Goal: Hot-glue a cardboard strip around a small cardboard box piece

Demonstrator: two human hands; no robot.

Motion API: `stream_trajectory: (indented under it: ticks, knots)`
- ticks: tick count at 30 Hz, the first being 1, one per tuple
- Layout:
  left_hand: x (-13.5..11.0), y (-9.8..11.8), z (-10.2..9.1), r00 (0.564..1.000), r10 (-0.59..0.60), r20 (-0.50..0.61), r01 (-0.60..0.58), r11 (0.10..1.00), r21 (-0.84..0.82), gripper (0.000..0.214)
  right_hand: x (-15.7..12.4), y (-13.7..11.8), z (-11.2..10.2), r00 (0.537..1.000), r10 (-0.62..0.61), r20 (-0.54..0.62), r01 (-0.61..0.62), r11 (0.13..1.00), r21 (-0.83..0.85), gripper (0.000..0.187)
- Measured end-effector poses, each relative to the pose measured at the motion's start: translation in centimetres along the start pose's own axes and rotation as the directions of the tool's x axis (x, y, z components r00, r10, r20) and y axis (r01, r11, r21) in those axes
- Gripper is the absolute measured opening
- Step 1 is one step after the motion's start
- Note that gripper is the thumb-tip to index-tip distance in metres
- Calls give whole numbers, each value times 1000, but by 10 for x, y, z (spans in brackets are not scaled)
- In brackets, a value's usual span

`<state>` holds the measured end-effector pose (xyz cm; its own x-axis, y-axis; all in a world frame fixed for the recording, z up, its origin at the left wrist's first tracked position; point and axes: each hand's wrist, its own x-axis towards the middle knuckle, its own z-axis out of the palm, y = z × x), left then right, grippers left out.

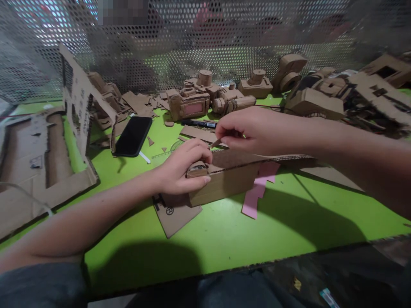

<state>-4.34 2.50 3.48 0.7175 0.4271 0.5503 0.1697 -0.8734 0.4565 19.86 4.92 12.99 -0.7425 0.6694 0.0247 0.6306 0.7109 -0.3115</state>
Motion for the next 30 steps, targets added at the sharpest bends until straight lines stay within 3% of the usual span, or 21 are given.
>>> stream_trajectory:
  ticks: [13, 15, 18, 22, 26, 30]
  knots:
    - [-1, -1, 0, 1000, 6, 7, -6, 1000, 20, 23, 8, -12, 14, 996, -91, 18, 92, 993, -74, 10]
    - [-2, -2, 0, 1000, 17, -3, -17, 1000, 22, 26, 9, -14, 18, 996, -83, -27, 82, 996, -31, 11]
    - [-2, -1, 0, 1000, 13, 1, -13, 1000, 13, 26, 7, -13, 22, 991, 37, -129, -18, 990, 142, 11]
    - [1, 5, -2, 998, -46, 38, 47, 999, -17, 19, 2, -8, 19, 978, 146, -150, -94, 948, 305, 11]
    - [3, 4, -3, 994, -94, 50, 95, 995, -7, 20, -5, -13, 17, 988, 61, -145, -8, 941, 340, 14]
    - [2, -4, 0, 998, -61, 33, 60, 998, 27, 24, -10, -26, 21, 978, -35, -207, 106, 934, 342, 16]
